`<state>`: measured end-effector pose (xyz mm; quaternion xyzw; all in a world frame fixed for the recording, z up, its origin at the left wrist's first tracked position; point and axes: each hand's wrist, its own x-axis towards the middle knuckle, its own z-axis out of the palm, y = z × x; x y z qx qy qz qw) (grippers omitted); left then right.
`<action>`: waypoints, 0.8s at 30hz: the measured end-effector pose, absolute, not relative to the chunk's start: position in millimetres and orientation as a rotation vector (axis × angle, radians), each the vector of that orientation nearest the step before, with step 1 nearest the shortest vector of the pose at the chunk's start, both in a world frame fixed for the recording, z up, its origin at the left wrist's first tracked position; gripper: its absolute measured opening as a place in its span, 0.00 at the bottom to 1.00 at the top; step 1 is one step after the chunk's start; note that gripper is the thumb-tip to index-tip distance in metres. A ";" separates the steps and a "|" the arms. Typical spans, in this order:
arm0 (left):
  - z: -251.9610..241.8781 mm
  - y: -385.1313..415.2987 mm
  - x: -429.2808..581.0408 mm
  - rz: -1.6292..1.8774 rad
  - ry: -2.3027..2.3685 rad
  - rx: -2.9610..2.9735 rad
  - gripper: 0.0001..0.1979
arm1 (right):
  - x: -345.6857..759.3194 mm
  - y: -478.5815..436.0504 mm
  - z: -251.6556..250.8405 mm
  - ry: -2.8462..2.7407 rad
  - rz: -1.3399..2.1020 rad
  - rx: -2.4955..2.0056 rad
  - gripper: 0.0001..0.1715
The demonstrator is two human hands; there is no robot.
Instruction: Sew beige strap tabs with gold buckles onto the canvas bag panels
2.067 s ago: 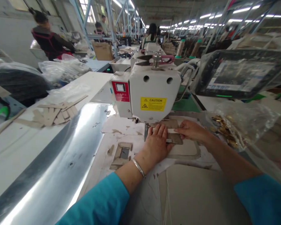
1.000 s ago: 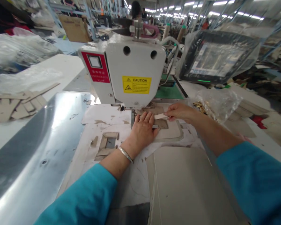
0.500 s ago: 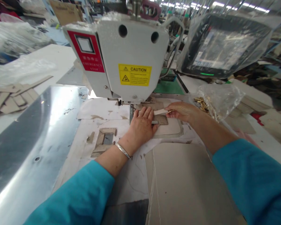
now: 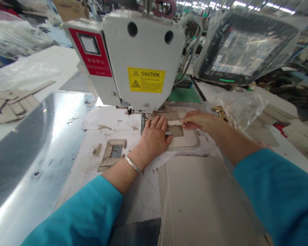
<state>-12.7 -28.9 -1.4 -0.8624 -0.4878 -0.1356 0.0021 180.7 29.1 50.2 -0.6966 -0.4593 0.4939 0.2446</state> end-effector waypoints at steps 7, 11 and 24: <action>-1.5 -28.7 -12.4 -0.439 -1.526 -2.701 0.31 | 182.4 39.4 55.5 -1.305 1.452 -1.999 0.19; -1.3 -29.2 -12.4 -0.436 -1.527 -2.707 0.30 | 182.2 36.9 52.9 -1.410 1.371 -2.053 0.17; -1.5 -26.7 -14.5 -0.417 -1.475 -2.756 0.28 | 178.2 28.5 42.9 -1.448 1.318 -2.128 0.14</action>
